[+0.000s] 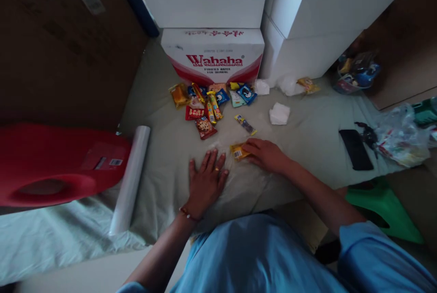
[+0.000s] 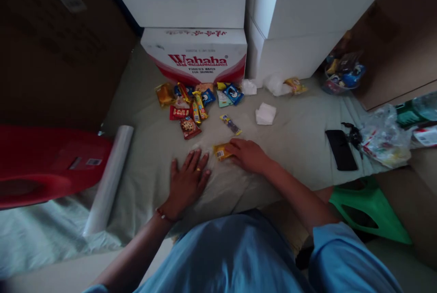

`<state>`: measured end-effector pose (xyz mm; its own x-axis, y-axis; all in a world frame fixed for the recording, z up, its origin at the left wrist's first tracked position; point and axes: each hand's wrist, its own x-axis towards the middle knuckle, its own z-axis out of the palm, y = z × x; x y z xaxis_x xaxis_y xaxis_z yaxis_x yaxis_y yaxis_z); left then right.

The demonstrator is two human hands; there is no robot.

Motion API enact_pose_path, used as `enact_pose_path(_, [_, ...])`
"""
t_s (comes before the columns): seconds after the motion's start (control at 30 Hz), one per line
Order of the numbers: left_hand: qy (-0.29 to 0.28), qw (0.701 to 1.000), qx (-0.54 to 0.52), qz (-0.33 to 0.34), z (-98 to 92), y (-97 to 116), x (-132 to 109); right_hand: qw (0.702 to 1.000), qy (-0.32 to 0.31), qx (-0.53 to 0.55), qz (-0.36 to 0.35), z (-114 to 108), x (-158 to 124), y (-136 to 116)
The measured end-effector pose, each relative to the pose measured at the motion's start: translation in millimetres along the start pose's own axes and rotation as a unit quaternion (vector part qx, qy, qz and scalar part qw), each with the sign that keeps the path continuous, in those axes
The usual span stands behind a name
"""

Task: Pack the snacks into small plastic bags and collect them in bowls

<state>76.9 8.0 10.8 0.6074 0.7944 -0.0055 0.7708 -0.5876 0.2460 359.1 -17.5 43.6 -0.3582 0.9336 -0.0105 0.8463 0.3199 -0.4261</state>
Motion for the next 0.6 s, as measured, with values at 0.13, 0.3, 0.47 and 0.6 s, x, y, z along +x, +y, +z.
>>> enact_pose_path(0.13, [0.019, 0.999, 0.006, -0.027, 0.7, 3, -1, 0.998, 0.045, 0.027, 0.032, -1, 0, -1])
enact_pose_path(0.3, [0.014, 0.999, 0.003, -0.035, 0.8, 1, 3, 0.997, 0.054, 0.061, 0.002, 5, 4, -8])
enact_pose_path(0.47, [0.044, 0.998, -0.019, -0.042, 0.2, -8, -7, 0.995, 0.055, 0.086, -0.020, 12, -14, 3])
enact_pose_path(0.6, [0.130, 0.991, -0.018, 0.027, -0.5, -18, -34, 0.989, 0.107, 0.102, 0.005, 6, -69, 21])
